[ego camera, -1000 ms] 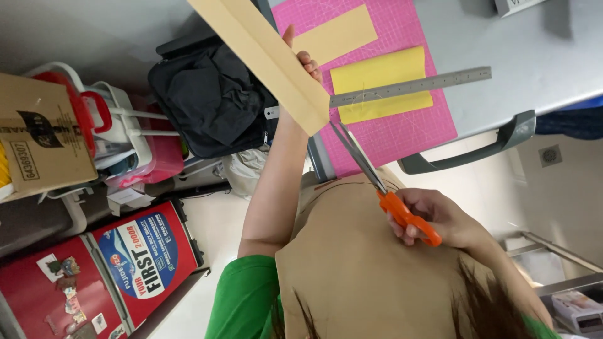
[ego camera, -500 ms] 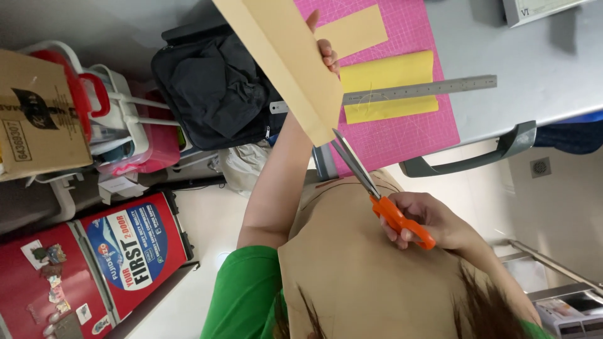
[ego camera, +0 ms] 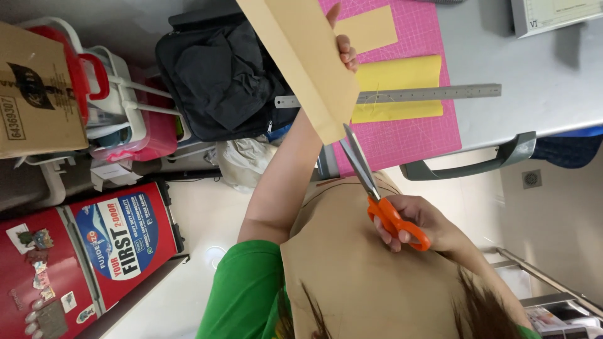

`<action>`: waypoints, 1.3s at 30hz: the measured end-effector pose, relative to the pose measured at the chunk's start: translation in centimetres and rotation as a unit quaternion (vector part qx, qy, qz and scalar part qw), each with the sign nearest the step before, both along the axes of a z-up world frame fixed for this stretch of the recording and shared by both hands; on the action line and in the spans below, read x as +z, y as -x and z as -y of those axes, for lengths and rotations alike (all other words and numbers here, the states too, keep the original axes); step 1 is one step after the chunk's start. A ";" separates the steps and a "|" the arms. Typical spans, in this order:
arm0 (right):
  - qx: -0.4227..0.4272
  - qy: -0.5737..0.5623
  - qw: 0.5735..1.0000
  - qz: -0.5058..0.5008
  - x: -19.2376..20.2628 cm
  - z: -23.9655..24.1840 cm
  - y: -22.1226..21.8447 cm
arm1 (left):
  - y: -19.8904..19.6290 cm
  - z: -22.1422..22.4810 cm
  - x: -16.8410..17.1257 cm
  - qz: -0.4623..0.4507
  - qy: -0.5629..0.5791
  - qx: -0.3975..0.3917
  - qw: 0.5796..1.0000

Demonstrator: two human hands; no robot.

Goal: Assembling a small cardboard box by folding, measuring, and cutting with scissors.

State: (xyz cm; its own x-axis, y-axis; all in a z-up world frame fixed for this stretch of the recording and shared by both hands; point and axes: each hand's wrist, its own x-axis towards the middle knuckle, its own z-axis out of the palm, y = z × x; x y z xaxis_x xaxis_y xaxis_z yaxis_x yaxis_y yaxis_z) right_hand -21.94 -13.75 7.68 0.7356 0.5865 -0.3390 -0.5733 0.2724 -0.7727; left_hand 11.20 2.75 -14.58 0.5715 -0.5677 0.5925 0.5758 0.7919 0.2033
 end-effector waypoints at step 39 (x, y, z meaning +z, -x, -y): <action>-0.030 0.011 0.997 0.068 -1.2 0.5 -0.2 | 1.2 -0.1 6.9 0.041 -0.049 -0.137 0.989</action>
